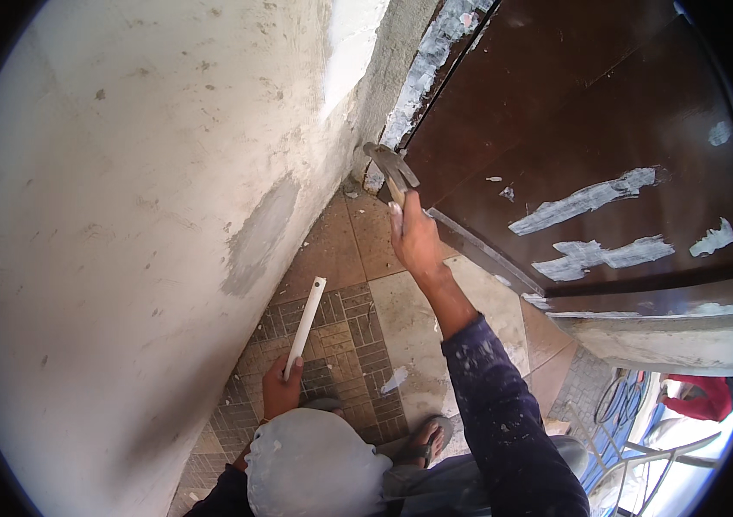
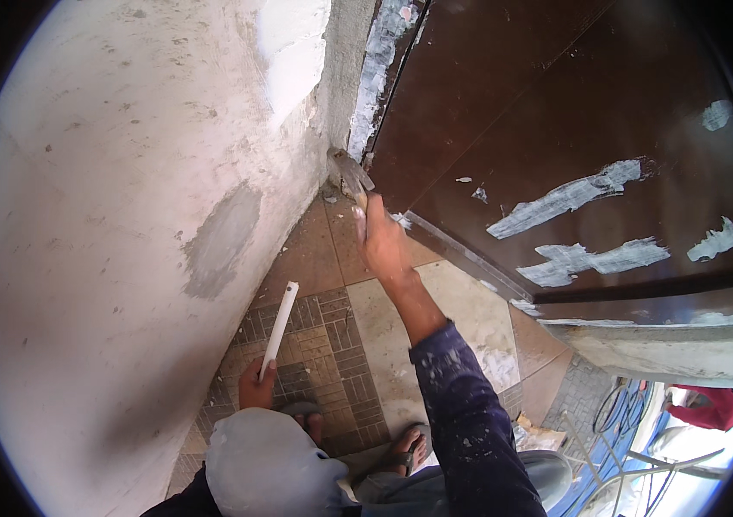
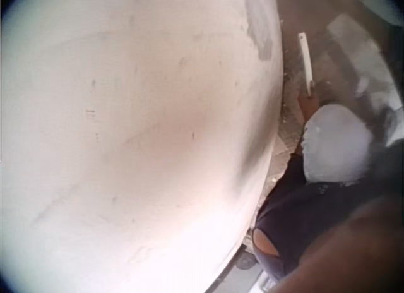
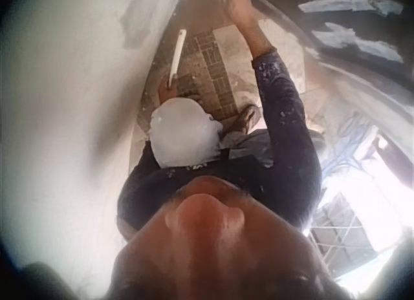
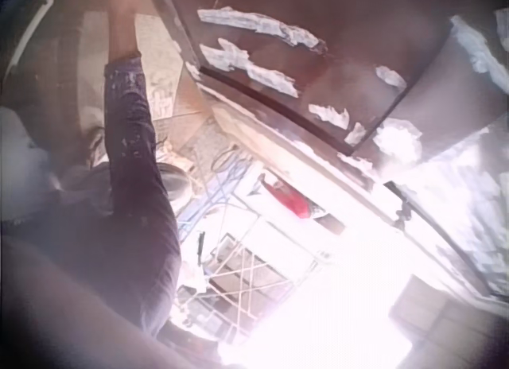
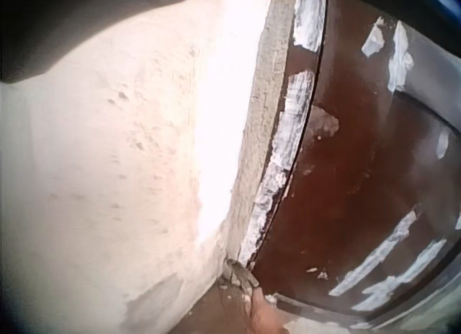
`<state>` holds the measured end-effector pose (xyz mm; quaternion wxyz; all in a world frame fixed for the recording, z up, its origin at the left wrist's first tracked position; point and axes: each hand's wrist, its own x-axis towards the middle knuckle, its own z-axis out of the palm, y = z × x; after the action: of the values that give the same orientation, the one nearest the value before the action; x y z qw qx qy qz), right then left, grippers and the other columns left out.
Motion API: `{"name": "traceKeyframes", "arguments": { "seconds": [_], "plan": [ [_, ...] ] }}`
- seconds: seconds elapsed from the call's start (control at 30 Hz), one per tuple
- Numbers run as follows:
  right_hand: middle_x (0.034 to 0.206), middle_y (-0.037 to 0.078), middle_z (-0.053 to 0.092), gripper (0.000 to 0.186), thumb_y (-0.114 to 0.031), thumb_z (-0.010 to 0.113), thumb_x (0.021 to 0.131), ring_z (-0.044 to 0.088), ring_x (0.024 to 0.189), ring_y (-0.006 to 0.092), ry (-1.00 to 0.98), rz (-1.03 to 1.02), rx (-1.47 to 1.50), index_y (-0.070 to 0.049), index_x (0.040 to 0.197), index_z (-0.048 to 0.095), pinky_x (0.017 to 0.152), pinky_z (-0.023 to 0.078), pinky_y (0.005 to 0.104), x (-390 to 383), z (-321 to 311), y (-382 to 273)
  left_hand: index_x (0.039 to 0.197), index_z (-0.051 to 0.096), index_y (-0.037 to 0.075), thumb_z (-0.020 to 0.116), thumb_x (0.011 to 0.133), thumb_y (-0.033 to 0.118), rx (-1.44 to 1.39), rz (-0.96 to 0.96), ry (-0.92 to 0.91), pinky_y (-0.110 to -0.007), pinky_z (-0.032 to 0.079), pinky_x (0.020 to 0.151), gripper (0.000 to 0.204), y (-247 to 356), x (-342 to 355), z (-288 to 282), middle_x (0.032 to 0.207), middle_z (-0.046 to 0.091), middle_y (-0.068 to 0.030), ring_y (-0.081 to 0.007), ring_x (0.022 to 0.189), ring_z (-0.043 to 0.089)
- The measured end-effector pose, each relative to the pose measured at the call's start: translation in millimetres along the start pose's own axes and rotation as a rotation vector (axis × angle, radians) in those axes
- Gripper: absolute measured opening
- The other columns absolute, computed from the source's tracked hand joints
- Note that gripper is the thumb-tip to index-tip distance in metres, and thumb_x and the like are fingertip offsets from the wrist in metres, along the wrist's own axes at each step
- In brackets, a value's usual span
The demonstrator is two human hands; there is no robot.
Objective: The person applies white plaster to a wall using a trowel and a hawk, smoothing the surface in repeated strokes. They also use a hammer and a white plastic rod to tap along the wall edge, then continue plastering.
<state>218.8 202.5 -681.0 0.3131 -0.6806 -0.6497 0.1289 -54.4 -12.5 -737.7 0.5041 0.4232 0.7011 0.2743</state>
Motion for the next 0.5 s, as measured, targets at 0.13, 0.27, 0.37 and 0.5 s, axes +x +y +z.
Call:
{"name": "traceKeyframes", "arguments": {
  "seconds": [0.13, 0.27, 0.37, 0.5],
  "plan": [
    [0.076, 0.029, 0.064, 0.024, -0.024, 0.053, 0.097, 0.063, 0.070, 0.0496, -0.254, 0.029, -0.273, -0.005, 0.105, 0.042, 0.062, 0.051, 0.0572, 9.1, 8.4, 1.6, 0.107, 0.065, 0.001, 0.058, 0.098, 0.035, -0.044, 0.011, 0.010, -0.030, 0.038, 0.056, 0.036, 1.8, -6.4, -1.2, 0.068, 0.053, -0.0014, -0.0092, 0.063, 0.044],
    [0.075, 0.028, 0.064, 0.025, -0.027, 0.051, 0.098, 0.064, 0.073, 0.0485, -0.148, -0.032, -0.216, -0.005, 0.107, 0.042, 0.063, 0.051, 0.0568, 5.6, 13.3, 7.7, 0.109, 0.065, 0.001, 0.058, 0.098, 0.035, -0.026, -0.031, -0.002, -0.029, 0.039, 0.057, 0.036, -1.6, -8.7, -4.9, 0.070, 0.054, -0.0007, -0.0085, 0.064, 0.046],
    [0.080, 0.026, 0.066, 0.027, -0.028, 0.051, 0.097, 0.065, 0.075, 0.0472, -0.131, -0.028, -0.227, -0.007, 0.110, 0.042, 0.066, 0.052, 0.0562, 7.2, 16.6, 6.1, 0.109, 0.065, 0.001, 0.058, 0.098, 0.035, -0.036, -0.001, 0.009, -0.028, 0.039, 0.057, 0.036, -2.6, -7.3, -3.8, 0.070, 0.054, -0.0001, -0.0082, 0.064, 0.046],
    [0.083, 0.024, 0.067, 0.027, -0.022, 0.054, 0.096, 0.065, 0.074, 0.0463, -0.319, 0.087, -0.371, -0.007, 0.115, 0.043, 0.065, 0.052, 0.0545, -1.3, 15.0, -5.3, 0.108, 0.065, 0.002, 0.058, 0.097, 0.035, -0.059, -0.009, 0.024, -0.029, 0.039, 0.056, 0.036, 1.3, -7.2, -2.5, 0.069, 0.053, 0.0003, -0.0077, 0.064, 0.045]
  ]
}}
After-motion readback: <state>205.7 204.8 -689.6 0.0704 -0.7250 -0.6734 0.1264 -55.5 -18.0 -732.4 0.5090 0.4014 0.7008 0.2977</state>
